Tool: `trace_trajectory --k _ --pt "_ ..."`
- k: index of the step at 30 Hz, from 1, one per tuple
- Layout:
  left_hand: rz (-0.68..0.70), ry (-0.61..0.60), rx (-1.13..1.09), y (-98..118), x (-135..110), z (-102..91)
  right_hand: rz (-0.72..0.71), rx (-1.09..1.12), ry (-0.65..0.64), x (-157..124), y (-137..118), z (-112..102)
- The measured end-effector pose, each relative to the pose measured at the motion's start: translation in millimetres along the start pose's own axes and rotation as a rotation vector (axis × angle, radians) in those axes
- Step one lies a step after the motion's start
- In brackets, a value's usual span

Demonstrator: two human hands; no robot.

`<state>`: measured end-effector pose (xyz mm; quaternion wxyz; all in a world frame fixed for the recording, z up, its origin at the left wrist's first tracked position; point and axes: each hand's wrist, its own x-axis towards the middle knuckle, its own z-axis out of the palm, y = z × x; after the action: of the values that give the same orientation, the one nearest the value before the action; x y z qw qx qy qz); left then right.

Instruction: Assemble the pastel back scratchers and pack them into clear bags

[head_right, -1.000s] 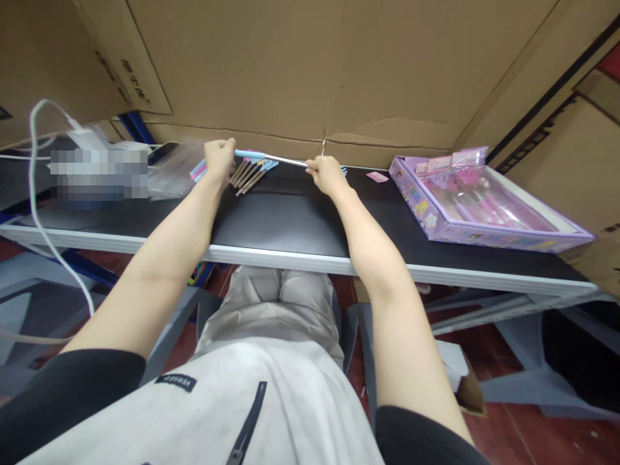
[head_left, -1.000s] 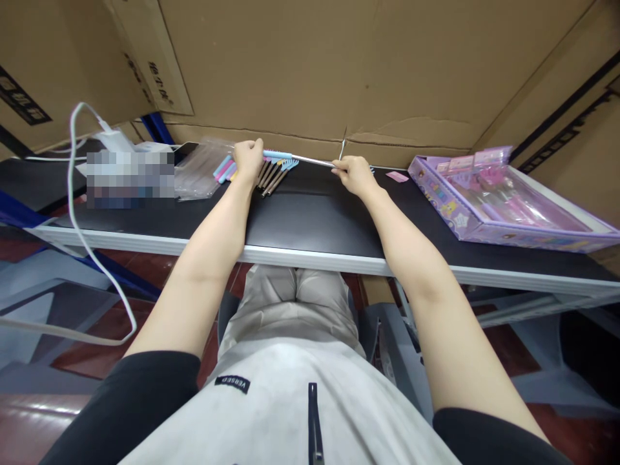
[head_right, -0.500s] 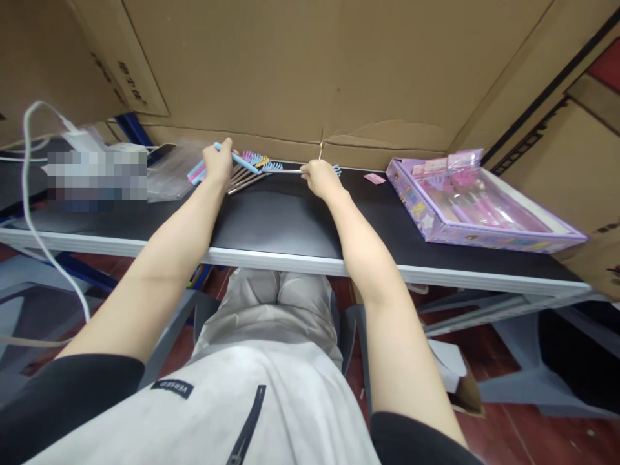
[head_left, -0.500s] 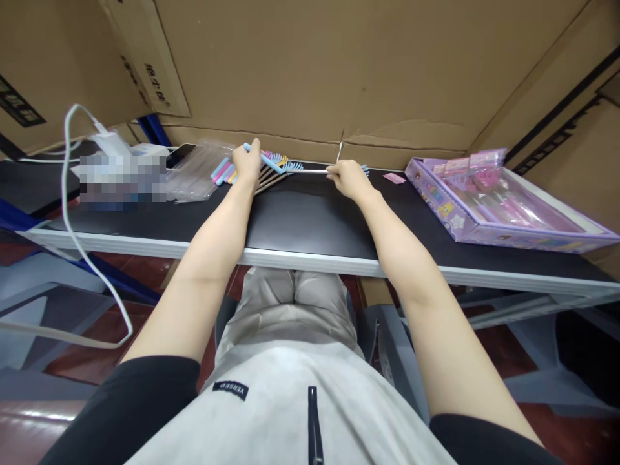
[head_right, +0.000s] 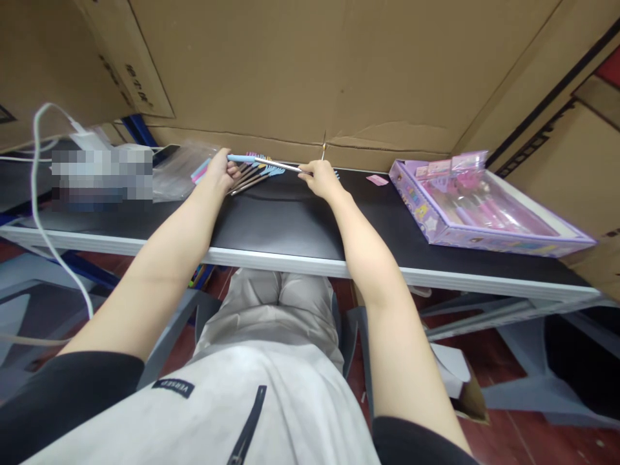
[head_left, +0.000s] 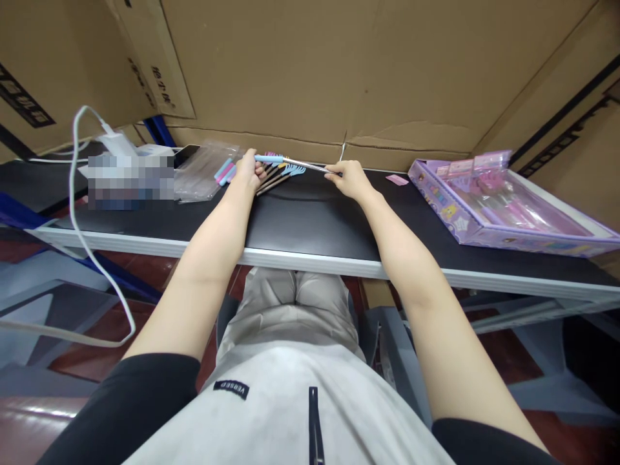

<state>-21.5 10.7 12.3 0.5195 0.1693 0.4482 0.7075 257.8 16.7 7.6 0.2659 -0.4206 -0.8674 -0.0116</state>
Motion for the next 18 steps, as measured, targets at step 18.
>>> trace_trajectory --k 18 --pt "0.091 -0.066 -0.028 3 -13 12.4 0.032 -0.195 -0.002 -8 -34 -9"
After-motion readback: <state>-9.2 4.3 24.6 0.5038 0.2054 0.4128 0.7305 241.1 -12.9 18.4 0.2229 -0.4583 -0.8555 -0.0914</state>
